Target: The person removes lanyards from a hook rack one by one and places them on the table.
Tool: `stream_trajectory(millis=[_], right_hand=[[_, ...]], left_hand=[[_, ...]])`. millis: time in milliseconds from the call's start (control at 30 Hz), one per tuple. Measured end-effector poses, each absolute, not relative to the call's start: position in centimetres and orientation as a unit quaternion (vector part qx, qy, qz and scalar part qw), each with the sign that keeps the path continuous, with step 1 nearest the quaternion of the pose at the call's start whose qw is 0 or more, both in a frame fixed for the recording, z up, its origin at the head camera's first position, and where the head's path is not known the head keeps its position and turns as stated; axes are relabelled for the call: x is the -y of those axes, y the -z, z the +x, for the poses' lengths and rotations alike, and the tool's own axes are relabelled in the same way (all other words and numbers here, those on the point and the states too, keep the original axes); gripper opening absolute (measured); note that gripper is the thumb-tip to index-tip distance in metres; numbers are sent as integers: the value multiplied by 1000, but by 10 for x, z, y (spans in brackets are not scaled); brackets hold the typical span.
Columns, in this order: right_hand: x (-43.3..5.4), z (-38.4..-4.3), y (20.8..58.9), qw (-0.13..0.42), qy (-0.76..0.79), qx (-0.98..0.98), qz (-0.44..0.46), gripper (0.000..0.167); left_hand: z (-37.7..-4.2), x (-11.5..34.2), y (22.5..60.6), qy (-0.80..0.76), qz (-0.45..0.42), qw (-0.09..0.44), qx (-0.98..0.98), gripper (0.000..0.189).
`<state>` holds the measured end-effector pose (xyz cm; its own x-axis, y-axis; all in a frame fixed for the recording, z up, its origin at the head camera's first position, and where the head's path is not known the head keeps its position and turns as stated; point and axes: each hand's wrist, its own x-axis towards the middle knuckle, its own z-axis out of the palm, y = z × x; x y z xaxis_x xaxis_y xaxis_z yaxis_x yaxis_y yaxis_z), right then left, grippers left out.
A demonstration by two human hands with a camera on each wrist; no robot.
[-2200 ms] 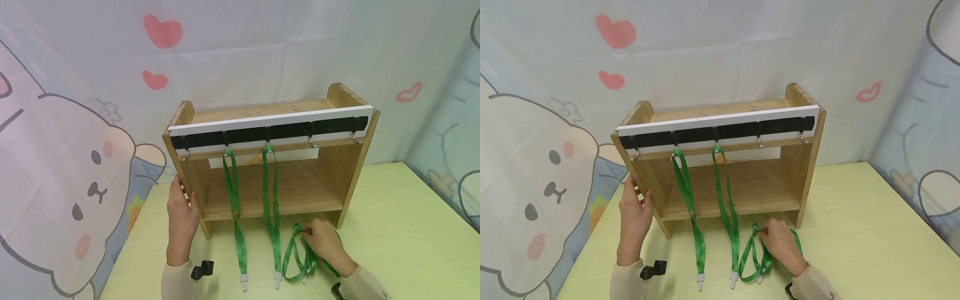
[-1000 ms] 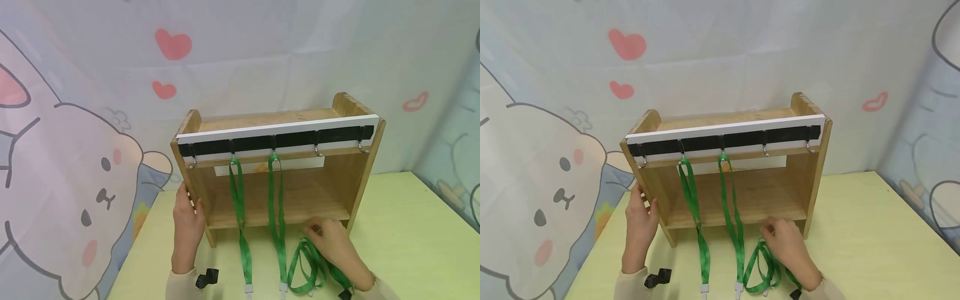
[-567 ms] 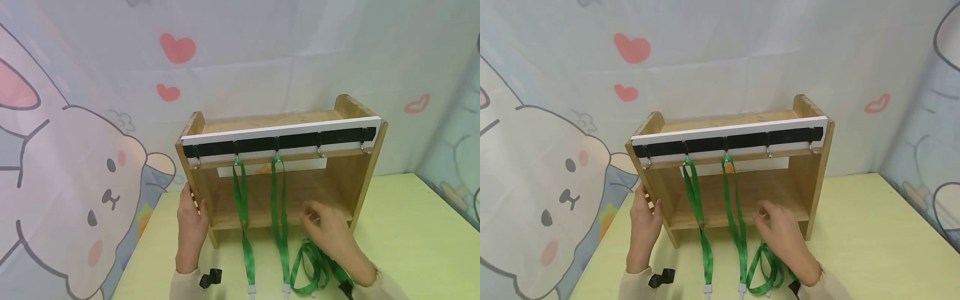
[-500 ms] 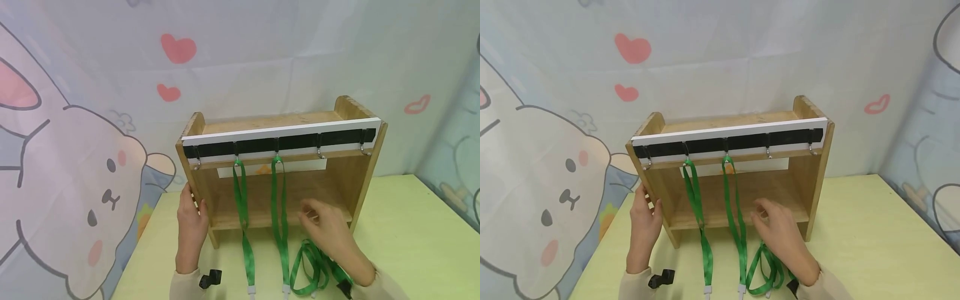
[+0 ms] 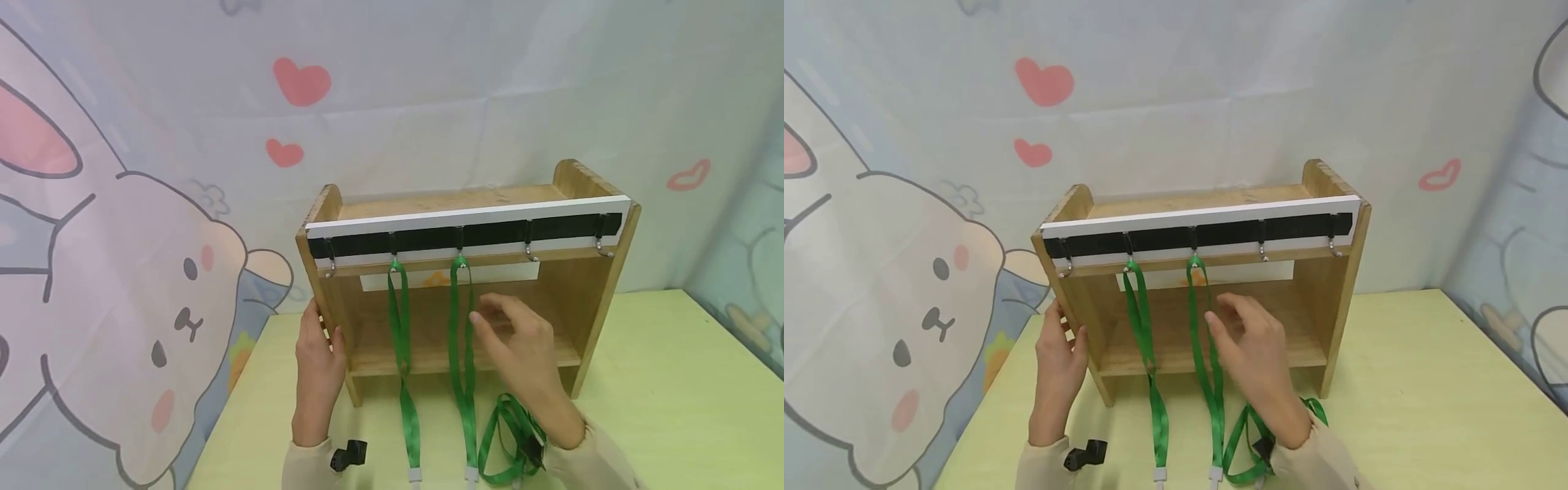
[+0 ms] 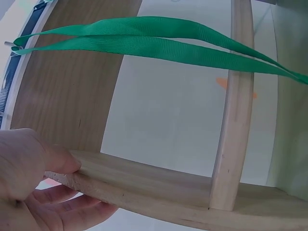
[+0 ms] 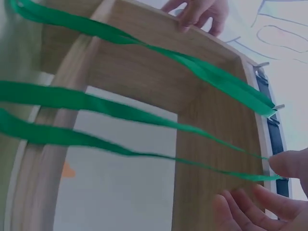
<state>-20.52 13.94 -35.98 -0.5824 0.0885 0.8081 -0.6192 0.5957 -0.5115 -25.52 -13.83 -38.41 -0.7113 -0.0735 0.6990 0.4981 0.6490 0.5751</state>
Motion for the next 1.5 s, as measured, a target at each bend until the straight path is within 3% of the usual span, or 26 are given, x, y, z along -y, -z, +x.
stream_trajectory(millis=[500,1000,1500], right_hand=[[-113,-213,348,439,-525,718,124,25],[-100,-218,347,459,-488,735,110,3],[-104,-208,341,447,-510,722,136,2]], left_hand=[[-253,136,386,409,-121,350,834,56],[-254,133,387,409,-122,347,835,57],[-256,137,384,406,-124,356,833,57]])
